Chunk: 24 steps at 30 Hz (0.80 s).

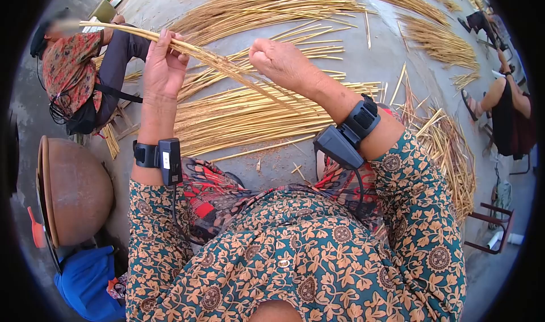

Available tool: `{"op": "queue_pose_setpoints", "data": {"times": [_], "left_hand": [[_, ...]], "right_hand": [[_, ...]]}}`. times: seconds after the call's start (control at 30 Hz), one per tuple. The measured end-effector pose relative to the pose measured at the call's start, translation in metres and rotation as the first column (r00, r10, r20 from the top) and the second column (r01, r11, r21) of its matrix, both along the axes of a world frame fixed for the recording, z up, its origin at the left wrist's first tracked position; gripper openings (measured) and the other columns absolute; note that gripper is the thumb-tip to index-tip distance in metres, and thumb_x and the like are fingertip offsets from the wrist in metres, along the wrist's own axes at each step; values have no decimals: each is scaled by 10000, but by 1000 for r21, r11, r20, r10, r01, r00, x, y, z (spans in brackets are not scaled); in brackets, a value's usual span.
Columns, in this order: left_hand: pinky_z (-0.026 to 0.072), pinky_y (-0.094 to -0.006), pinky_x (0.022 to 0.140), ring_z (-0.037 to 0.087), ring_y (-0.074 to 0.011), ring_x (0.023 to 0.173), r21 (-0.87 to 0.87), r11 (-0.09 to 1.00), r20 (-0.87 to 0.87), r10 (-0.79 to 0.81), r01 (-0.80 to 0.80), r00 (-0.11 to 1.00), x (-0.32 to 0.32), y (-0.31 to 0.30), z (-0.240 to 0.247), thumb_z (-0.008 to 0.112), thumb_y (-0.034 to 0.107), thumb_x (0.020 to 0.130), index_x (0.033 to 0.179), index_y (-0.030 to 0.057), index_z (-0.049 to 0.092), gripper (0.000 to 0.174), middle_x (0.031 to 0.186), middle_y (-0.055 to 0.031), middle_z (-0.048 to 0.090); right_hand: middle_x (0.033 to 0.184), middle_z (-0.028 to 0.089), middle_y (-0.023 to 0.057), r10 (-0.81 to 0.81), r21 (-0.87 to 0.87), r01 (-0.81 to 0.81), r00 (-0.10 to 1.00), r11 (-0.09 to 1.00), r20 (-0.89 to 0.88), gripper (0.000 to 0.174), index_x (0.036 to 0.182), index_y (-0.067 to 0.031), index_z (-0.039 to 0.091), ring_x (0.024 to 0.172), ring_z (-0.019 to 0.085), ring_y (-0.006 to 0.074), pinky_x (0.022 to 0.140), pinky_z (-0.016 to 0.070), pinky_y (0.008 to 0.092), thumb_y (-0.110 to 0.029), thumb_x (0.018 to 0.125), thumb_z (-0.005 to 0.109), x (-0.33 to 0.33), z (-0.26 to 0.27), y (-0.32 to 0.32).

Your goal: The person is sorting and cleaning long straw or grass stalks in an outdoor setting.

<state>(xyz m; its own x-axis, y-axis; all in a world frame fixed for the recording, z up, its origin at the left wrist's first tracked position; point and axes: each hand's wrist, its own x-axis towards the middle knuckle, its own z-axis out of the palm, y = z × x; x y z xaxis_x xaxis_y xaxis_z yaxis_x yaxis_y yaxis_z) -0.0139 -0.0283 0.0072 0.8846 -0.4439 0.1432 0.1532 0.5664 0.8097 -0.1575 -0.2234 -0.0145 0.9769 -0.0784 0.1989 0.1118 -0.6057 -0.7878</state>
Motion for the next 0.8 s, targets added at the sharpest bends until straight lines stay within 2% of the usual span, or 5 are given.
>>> {"op": "queue_pose_setpoints", "data": {"times": [0.1, 0.23, 0.37, 0.67, 0.8], "left_hand": [[429, -218, 507, 560, -95, 670, 21, 999, -24, -30, 31, 999, 0, 4, -1, 615, 184, 890, 902, 87, 561, 112, 773, -27, 614], [442, -214, 501, 568, -99, 664, 21, 996, 0, -92, 92, 996, -7, -2, 0, 614, 182, 889, 891, 78, 568, 113, 773, -35, 617], [452, -213, 504, 577, -101, 672, 18, 994, 9, -107, 107, 994, -11, -6, 3, 604, 175, 895, 898, 76, 571, 104, 772, -38, 617], [454, -202, 512, 579, -94, 679, 40, 986, 92, -167, 164, 982, -12, -4, 3, 589, 178, 905, 903, 77, 583, 101, 795, -37, 622], [453, -205, 516, 579, -95, 681, 42, 987, 105, -161, 158, 981, -14, -6, 5, 586, 179, 907, 905, 75, 582, 104, 793, -38, 622]], "right_hand": [[746, 559, -7, 37, 207, -22, 997, 978, -72, 243, 923, -36, 548, 669, 516, 60, 633, 463, 207, -271, 945, 490, 0, 5, -4], [833, 579, -17, 217, 405, -180, 975, 897, -47, 335, 1033, -22, 563, 745, 520, 58, 671, 460, 212, -330, 902, 590, 3, 3, -1], [869, 602, -14, 259, 397, -231, 966, 888, -18, 373, 1172, -21, 567, 773, 528, 50, 673, 447, 198, -276, 901, 600, 3, 2, 14], [760, 570, -35, 297, 429, -240, 952, 871, -70, 262, 1055, -12, 623, 712, 507, 38, 618, 424, 198, -227, 938, 532, -1, 8, 8], [743, 591, 50, 207, 146, -197, 977, 969, -57, 282, 1021, 1, 592, 691, 556, 143, 613, 444, 282, -225, 934, 448, 3, 7, 8]]}}
